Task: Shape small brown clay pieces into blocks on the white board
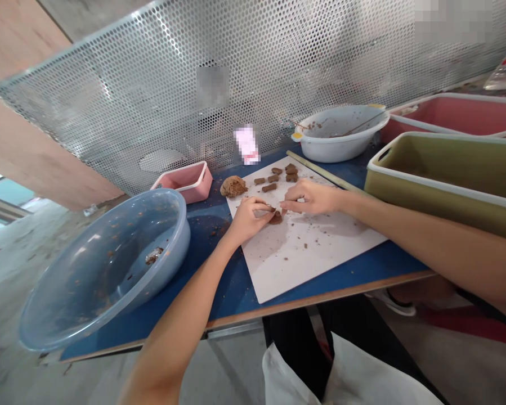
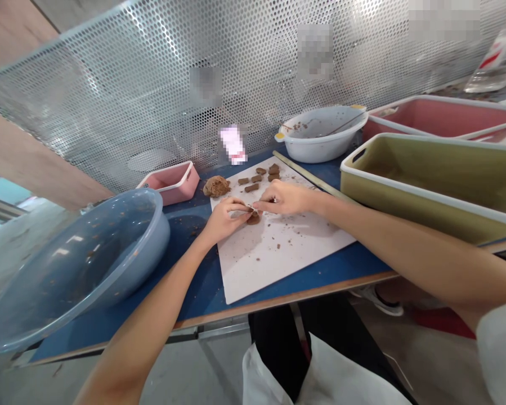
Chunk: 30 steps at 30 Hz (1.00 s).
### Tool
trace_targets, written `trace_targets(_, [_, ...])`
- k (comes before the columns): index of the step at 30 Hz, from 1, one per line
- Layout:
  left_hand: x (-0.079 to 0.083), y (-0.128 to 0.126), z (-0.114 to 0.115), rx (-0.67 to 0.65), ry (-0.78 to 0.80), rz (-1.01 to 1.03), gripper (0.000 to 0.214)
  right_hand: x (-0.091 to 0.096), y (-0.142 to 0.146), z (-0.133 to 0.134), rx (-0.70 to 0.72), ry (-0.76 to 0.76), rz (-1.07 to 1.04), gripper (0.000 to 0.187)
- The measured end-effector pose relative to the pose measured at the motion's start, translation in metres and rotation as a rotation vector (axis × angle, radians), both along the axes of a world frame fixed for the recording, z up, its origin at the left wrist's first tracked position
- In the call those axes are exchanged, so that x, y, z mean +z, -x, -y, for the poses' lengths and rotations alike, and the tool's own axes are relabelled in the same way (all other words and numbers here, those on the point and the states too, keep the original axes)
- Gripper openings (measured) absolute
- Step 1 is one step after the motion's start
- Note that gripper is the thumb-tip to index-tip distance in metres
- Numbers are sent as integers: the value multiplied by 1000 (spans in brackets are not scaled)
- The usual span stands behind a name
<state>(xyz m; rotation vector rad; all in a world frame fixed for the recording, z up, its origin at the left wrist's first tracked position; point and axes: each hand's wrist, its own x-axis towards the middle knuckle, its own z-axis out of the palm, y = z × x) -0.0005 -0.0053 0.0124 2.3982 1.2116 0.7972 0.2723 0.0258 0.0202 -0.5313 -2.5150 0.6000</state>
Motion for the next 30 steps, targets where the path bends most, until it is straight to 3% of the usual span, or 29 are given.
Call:
trace_targets(9, [2, 1, 4, -10, 19, -14, 11, 6, 7, 8, -68, 272, 47, 63])
trace_targets(18, [4, 0, 6, -35, -12, -36, 16, 8, 10, 9, -122, 299, 73, 62])
trace_targets(23, [3, -2, 7, -14, -44, -49, 16, 11, 10, 12, -147, 334, 56, 70])
trace_targets(30, [6, -1, 11, -37, -193, -154, 21, 13, 9, 12, -124, 400, -7, 68])
